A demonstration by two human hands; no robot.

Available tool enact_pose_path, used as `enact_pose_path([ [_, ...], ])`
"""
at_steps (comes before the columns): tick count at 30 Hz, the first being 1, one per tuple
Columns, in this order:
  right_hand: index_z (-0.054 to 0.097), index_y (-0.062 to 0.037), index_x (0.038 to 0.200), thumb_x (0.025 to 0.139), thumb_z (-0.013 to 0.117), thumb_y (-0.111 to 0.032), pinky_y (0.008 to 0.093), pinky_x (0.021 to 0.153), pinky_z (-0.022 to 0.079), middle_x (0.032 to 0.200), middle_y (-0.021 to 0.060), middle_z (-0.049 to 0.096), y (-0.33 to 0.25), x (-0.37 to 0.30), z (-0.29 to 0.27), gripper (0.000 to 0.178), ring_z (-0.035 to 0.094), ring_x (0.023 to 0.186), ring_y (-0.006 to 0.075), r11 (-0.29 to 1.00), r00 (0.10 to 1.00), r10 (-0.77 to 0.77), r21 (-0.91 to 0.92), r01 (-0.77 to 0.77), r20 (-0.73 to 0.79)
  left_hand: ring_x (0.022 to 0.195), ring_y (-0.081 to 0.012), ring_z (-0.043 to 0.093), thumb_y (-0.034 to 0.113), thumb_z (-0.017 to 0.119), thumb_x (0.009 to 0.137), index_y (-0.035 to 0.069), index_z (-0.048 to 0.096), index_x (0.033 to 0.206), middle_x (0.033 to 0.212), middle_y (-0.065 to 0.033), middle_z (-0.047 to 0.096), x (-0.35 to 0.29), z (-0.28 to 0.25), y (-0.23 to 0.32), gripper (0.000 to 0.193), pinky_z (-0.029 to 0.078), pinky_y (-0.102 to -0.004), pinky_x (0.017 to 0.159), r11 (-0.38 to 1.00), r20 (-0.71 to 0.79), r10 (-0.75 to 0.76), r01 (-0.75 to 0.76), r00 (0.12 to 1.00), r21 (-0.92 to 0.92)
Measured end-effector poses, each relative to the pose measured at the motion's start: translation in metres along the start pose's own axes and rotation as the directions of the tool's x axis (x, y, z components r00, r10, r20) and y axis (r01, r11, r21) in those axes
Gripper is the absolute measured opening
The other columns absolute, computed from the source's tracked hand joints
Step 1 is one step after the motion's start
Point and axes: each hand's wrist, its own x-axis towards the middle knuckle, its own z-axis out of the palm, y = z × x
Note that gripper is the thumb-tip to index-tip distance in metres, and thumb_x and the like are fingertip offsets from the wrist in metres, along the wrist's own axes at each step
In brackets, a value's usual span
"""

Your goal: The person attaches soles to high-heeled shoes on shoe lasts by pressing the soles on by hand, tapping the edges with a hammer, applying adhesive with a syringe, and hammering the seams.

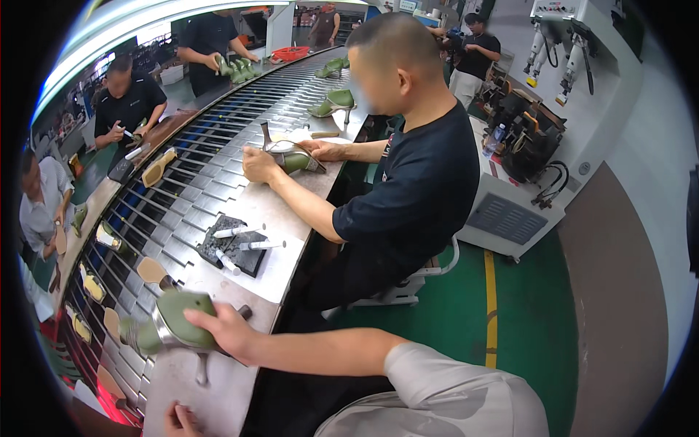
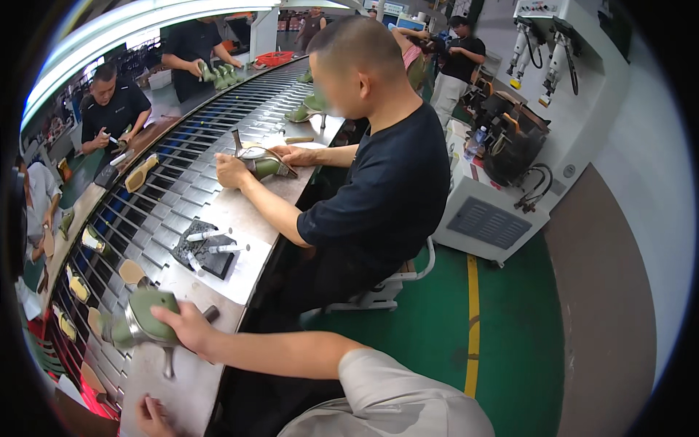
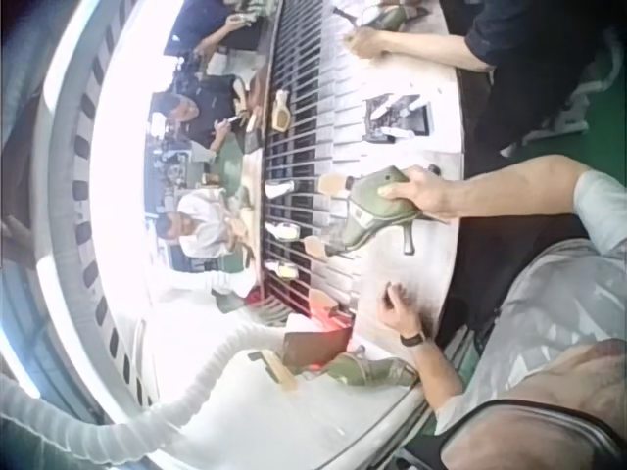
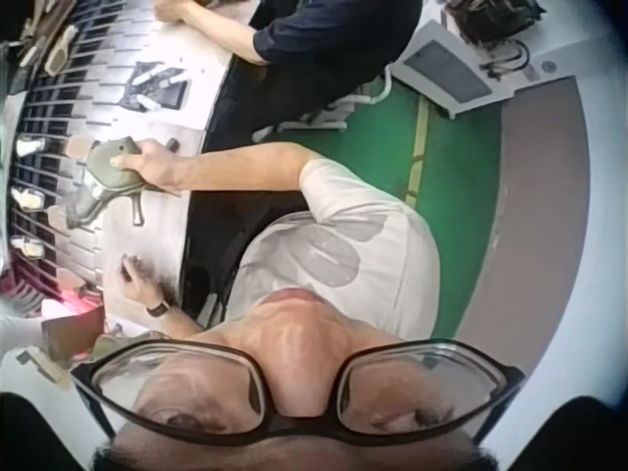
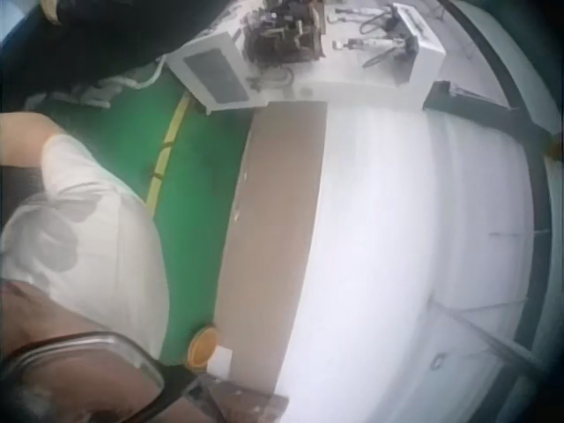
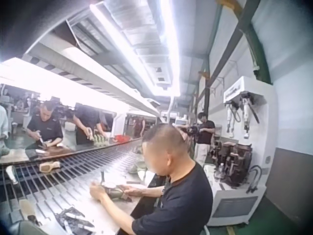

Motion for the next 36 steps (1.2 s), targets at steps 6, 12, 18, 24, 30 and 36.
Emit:
enact_pose_path([
  [6,0.061,-0.0024,0.135,0.095,0.071,-0.033,0.0447,0.099,0.052,0.120,0.0235,0.072,0.021,0.177,0.025,0.051,0.069,0.113,0.0388,0.685,0.838,-0.506,-0.685,0.248,-0.202,0.096,-0.0217,0.067,0.030,0.055,0.110,-0.001,0.066,0.128,0.107,-0.0100,0.070,-0.011,-0.007,-0.040,0.037,0.055,-0.0346,0.077,0.151,0.283,-0.137,0.303,0.949,-0.941],
  [12,0.039,-0.0056,0.155,0.096,0.068,-0.028,0.0540,0.104,0.050,0.138,0.0332,0.056,0.031,0.237,-0.019,0.070,0.060,0.123,0.0488,0.398,0.925,-0.314,-0.914,-0.077,-0.214,0.091,-0.0192,0.067,0.023,0.058,0.109,-0.003,0.066,0.130,0.104,-0.0093,0.070,-0.038,-0.011,0.012,0.034,0.055,-0.0304,0.076,0.935,0.209,-0.156,0.213,0.965,-0.284],
  [18,0.046,0.0006,0.148,0.090,0.071,-0.021,0.0530,0.117,0.039,0.155,0.0307,0.043,0.041,0.183,0.021,0.067,0.049,0.137,0.0473,-0.147,0.657,-0.637,-0.900,0.411,0.404,0.079,-0.0204,0.070,0.019,0.072,0.101,-0.001,0.072,0.122,0.096,-0.0139,0.075,-0.044,0.000,0.024,0.029,0.057,-0.0340,0.073,0.987,0.222,0.081,-0.109,0.972,0.115],
  [24,0.070,-0.0016,0.123,0.084,0.075,-0.016,0.0510,0.100,0.052,0.135,0.0231,0.062,0.073,0.172,0.053,0.042,0.056,0.131,0.0397,-0.266,0.971,0.077,-0.934,0.239,0.226,0.077,-0.0282,0.067,0.020,0.074,0.098,0.000,0.074,0.116,0.090,-0.0147,0.072,-0.051,0.005,0.029,0.027,0.055,-0.0391,0.071,0.923,0.184,0.263,-0.303,0.947,0.239],
  [30,0.083,-0.0146,0.104,0.091,0.067,-0.014,0.0425,0.087,0.058,0.115,0.0104,0.075,0.083,0.210,0.030,0.020,0.066,0.119,0.0316,-0.611,0.944,-0.133,-0.775,0.163,0.303,0.088,-0.0257,0.066,0.022,0.071,0.100,-0.002,0.071,0.119,0.101,-0.0139,0.071,-0.050,0.008,0.022,0.030,0.054,-0.0383,0.079,0.936,0.201,0.162,-0.215,0.966,0.279],
  [36,0.081,-0.0088,0.098,0.090,0.068,-0.014,0.0410,0.077,0.063,0.099,0.0138,0.080,0.039,0.202,0.010,0.016,0.079,0.096,0.0288,-0.236,0.975,-0.194,-0.970,0.061,0.109,0.077,-0.0275,0.068,0.023,0.073,0.099,0.000,0.074,0.115,0.090,-0.0143,0.073,-0.053,0.019,0.033,0.028,0.055,-0.0378,0.071,0.892,0.164,0.264,-0.305,0.950,0.334],
])
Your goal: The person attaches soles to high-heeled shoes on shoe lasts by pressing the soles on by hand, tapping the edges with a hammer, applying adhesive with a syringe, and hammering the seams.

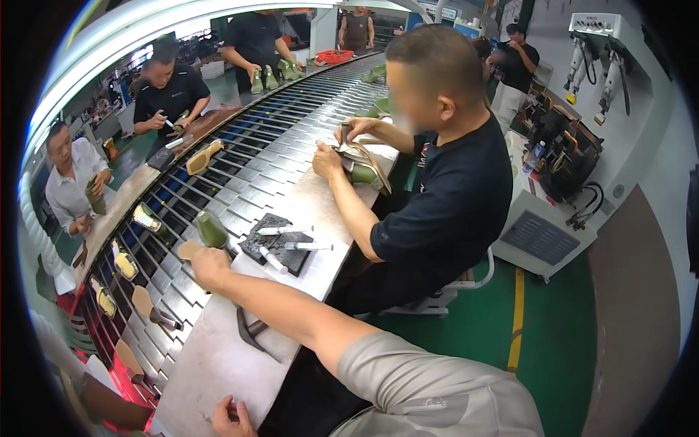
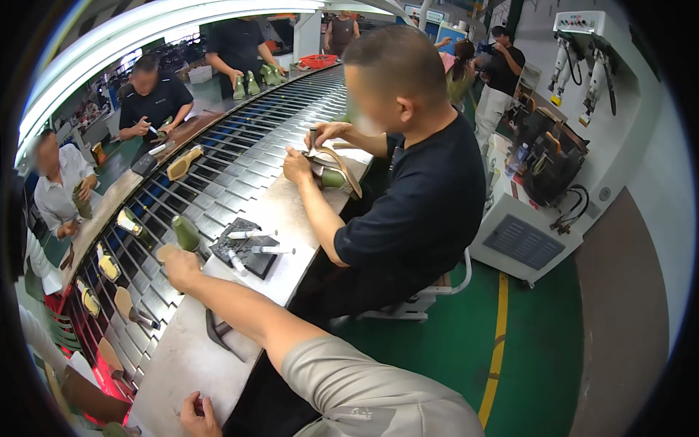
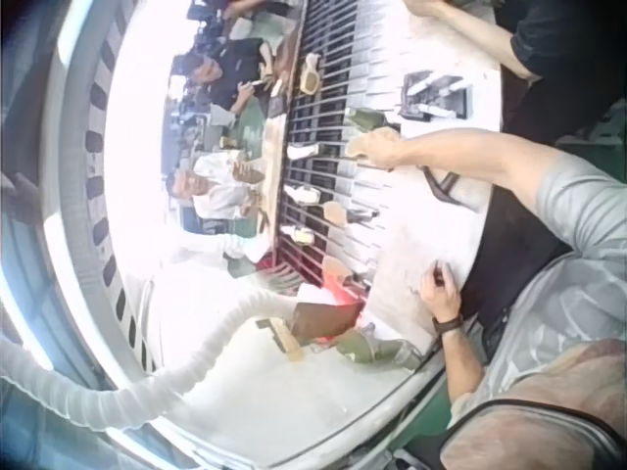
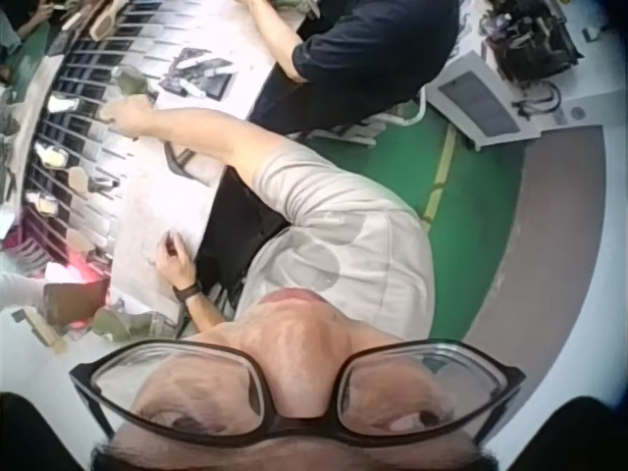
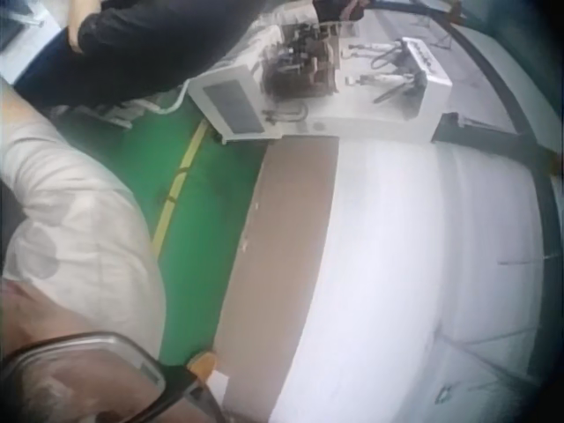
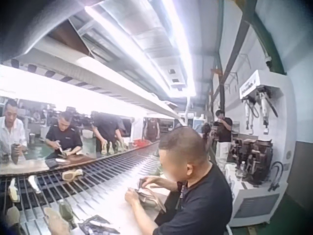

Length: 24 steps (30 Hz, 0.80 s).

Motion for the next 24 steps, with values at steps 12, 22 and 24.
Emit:
enact_pose_path([
  [12,0.070,0.0020,0.095,0.098,0.075,-0.025,0.0289,0.059,0.056,0.075,0.0074,0.071,0.049,-0.129,-0.046,0.028,0.070,0.064,0.0125,0.265,0.950,0.038,0.914,-0.307,0.309,0.078,-0.0172,0.062,0.016,0.070,0.098,-0.004,0.071,0.111,0.090,-0.0105,0.069,0.018,0.002,-0.009,0.024,0.051,-0.0329,0.071,0.978,0.018,-0.191,0.192,0.981,-0.075],
  [22,0.064,0.0032,0.116,0.107,0.059,-0.020,0.0313,0.069,0.062,0.095,0.0111,0.072,0.064,-0.125,-0.040,0.026,0.076,0.075,0.0214,0.007,0.895,0.002,0.895,-0.446,0.446,0.091,-0.0177,0.072,0.023,0.078,0.094,-0.006,0.068,0.122,0.102,-0.0125,0.076,0.222,0.005,-0.019,0.041,0.057,-0.0309,0.082,0.966,-0.086,-0.206,0.188,0.975,-0.177],
  [24,0.058,0.0045,0.132,0.108,0.056,-0.016,0.0321,0.072,0.062,0.100,0.0129,0.072,0.063,-0.127,-0.049,0.032,0.076,0.076,0.0225,0.031,0.917,0.023,0.916,-0.400,0.399,0.092,-0.0200,0.072,0.026,0.078,0.094,-0.007,0.065,0.127,0.104,-0.0140,0.075,0.292,0.021,-0.041,0.048,0.058,-0.0324,0.085,0.961,-0.063,-0.235,0.222,0.970,-0.165],
])
